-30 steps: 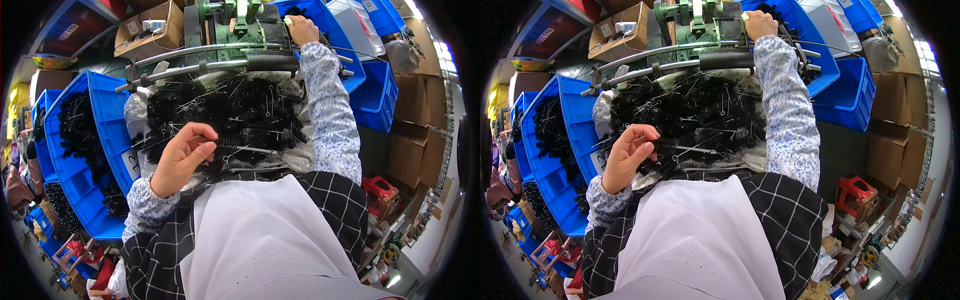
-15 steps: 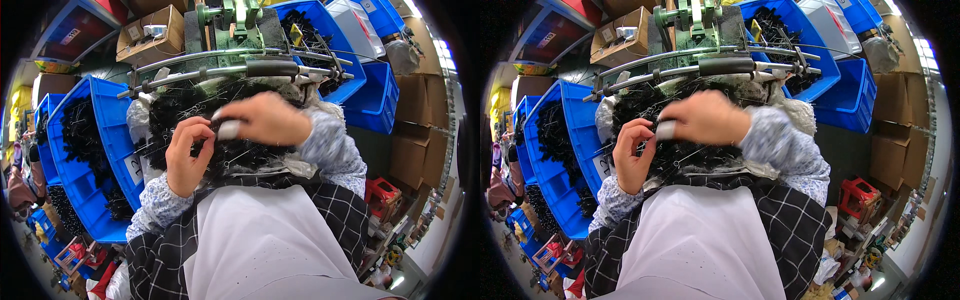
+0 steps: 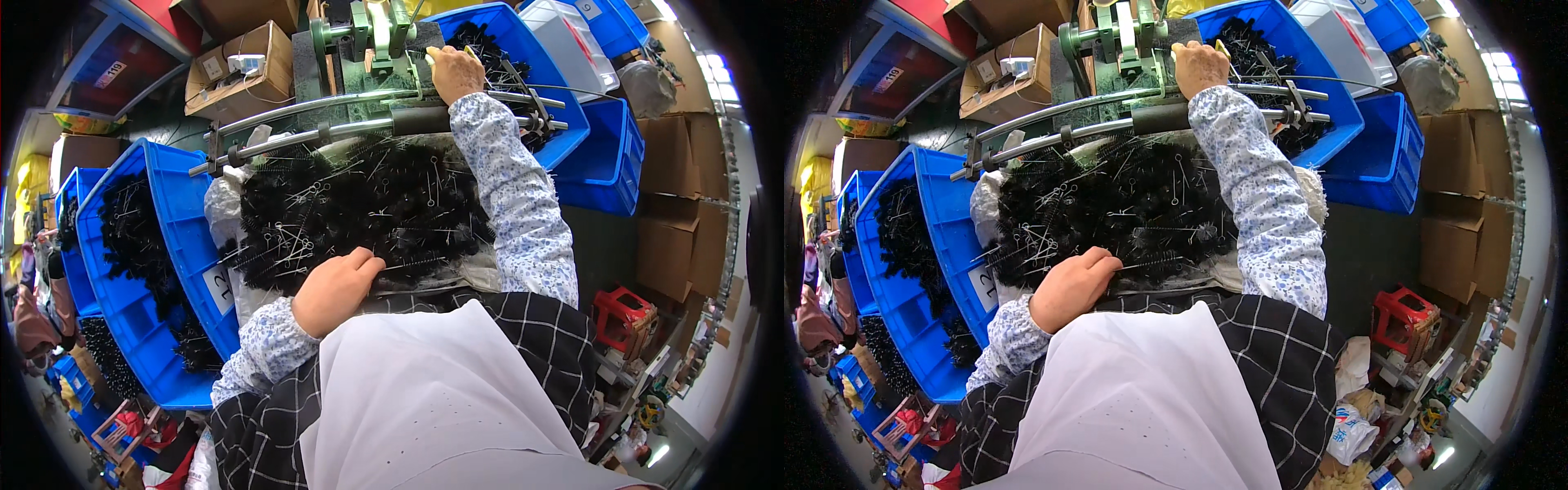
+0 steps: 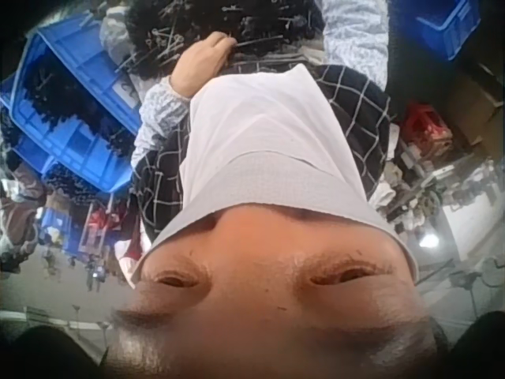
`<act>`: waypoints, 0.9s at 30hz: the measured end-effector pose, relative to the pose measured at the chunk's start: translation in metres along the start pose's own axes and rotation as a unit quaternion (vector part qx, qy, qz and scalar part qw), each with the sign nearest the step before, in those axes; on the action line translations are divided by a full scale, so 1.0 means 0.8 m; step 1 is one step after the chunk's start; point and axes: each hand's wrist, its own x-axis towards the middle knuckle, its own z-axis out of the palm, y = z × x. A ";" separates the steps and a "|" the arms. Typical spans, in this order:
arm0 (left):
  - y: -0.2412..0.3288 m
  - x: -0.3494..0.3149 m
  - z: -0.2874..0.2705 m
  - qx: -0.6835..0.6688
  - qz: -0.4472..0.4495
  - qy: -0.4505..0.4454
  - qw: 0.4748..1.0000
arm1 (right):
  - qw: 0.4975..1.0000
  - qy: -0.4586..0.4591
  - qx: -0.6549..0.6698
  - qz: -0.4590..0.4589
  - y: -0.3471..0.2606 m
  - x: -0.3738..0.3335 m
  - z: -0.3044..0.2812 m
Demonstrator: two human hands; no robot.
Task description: The person repeatedly picks up black bristle brushes and metal wire handles from a pile on their lap. They insert the wire handle into the brush head and then place the assembled unit into a green machine, likely for crimping or securing. The process is continuous and repetitive throughout the clip.
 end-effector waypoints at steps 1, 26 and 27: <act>0.001 -0.001 -0.004 0.003 -0.006 0.007 1.000 | 1.000 0.002 0.006 -0.005 0.000 0.003 0.000; 0.004 0.016 0.003 0.067 0.063 0.003 0.996 | 0.995 0.057 0.068 0.035 0.005 -0.004 0.024; 0.005 0.017 0.001 0.072 0.060 -0.003 0.996 | 0.996 0.053 0.072 0.029 -0.004 -0.001 0.023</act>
